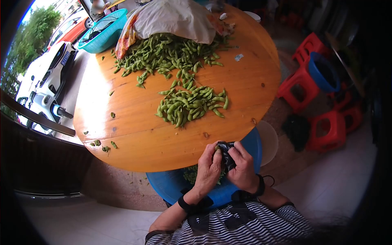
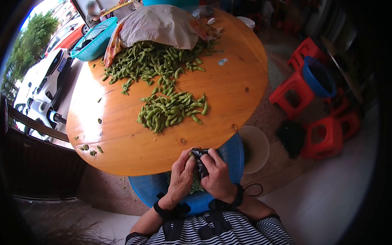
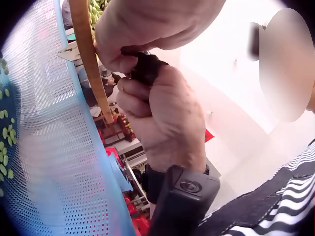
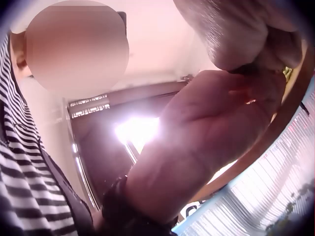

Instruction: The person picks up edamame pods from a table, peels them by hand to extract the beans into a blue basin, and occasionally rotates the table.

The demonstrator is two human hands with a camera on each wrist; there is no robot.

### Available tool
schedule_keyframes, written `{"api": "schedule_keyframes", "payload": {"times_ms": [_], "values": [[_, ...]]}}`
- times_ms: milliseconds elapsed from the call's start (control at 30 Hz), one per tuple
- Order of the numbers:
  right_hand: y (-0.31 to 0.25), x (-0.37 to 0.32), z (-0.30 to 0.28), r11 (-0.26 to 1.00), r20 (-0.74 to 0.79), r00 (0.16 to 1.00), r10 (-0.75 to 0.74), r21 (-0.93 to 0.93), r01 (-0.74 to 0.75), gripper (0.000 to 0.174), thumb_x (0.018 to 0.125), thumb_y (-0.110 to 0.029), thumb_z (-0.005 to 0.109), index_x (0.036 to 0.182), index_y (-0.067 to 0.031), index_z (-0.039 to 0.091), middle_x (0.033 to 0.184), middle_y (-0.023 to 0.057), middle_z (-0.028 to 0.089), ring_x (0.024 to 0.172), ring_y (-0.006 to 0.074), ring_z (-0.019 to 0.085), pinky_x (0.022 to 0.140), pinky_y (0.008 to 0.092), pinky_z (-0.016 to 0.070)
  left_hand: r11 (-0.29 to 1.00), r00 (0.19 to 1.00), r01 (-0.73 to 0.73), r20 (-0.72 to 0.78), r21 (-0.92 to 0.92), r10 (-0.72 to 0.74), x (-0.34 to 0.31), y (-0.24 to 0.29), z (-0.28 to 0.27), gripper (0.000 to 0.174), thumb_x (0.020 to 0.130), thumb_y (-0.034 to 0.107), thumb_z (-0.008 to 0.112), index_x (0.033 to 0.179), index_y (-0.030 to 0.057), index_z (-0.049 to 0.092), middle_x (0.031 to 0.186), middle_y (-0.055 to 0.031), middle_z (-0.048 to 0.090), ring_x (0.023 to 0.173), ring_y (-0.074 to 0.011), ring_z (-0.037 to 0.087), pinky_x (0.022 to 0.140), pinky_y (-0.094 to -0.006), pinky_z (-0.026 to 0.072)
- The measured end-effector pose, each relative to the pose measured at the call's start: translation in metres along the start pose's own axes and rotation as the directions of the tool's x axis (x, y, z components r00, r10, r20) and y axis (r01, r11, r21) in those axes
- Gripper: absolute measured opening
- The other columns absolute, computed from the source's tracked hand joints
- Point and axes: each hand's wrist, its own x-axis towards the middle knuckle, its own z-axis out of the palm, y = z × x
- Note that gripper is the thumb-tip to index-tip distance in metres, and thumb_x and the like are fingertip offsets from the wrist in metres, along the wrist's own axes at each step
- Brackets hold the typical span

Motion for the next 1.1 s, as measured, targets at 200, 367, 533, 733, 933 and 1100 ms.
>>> {"api": "schedule_keyframes", "payload": {"times_ms": [200,367,533,733,933,1100], "values": [[-0.014,-0.006,0.000,1.000,-0.077,0.997,-0.011,-0.020,0.010,0.036,0.064,0.007,0.052,0.100,0.0048,0.058,0.092,0.0194,0.048,0.079,0.0399,0.054,0.068,0.0388,0.0472,0.999,0.995,-0.001,0.101,0.042,-0.003,-0.004,0.007,-0.002,0.027,0.100,0.013,0.043,0.118,0.0004,0.059,0.091,0.0005,0.060,0.077,-0.0050,0.053,0.067,-0.0195,0.0442],[0.010,-0.002,-0.017,0.964,0.109,0.991,0.072,0.247,-0.098,0.043,0.063,0.001,0.042,0.103,0.0055,0.057,0.082,0.0140,0.053,0.071,0.0289,0.055,0.068,0.0331,0.0478,0.975,0.978,-0.023,0.205,0.223,-0.024,0.003,0.005,-0.015,0.025,0.099,0.015,0.042,0.108,0.0009,0.060,0.071,0.0031,0.053,0.054,-0.0047,0.044,0.048,-0.0204,0.0350],[0.024,-0.006,-0.037,0.458,0.486,0.813,0.321,0.672,-0.582,0.046,0.065,0.001,0.038,0.105,0.0054,0.061,0.082,0.0043,0.058,0.071,0.0118,0.053,0.066,0.0262,0.0465,0.977,0.925,0.143,0.329,0.160,-0.190,-0.001,0.021,-0.018,0.023,0.095,0.016,0.042,0.093,0.0011,0.058,0.062,-0.0003,0.053,0.049,-0.0078,0.046,0.047,-0.0227,0.0359],[0.021,-0.019,-0.037,0.830,0.279,0.944,0.174,0.475,-0.293,0.048,0.066,0.001,0.041,0.111,0.0040,0.057,0.085,0.0081,0.057,0.069,0.0193,0.053,0.063,0.0312,0.0461,0.984,0.873,0.170,0.453,0.059,-0.178,-0.005,0.017,-0.014,0.023,0.098,0.017,0.039,0.097,0.0014,0.056,0.063,0.0006,0.051,0.049,-0.0061,0.044,0.045,-0.0207,0.0323],[0.005,-0.041,-0.013,0.998,-0.071,0.996,-0.054,-0.034,0.051,0.046,0.063,0.005,0.051,0.108,0.0027,0.055,0.095,0.0187,0.047,0.085,0.0411,0.055,0.070,0.0424,0.0482,0.984,0.954,0.163,0.265,-0.064,-0.141,-0.015,0.000,0.009,0.027,0.097,0.019,0.041,0.110,0.0049,0.061,0.070,0.0065,0.044,0.060,-0.0026,0.040,0.050,-0.0170,0.0327],[0.010,-0.047,-0.011,0.997,-0.134,0.987,-0.083,-0.019,0.081,0.044,0.063,0.008,0.053,0.107,0.0023,0.055,0.096,0.0180,0.047,0.085,0.0415,0.056,0.070,0.0439,0.0480,0.978,0.962,0.162,0.243,-0.131,-0.127,-0.016,-0.010,0.016,0.031,0.096,0.017,0.040,0.115,0.0057,0.061,0.070,0.0076,0.042,0.059,-0.0024,0.038,0.050,-0.0170,0.0318]]}}
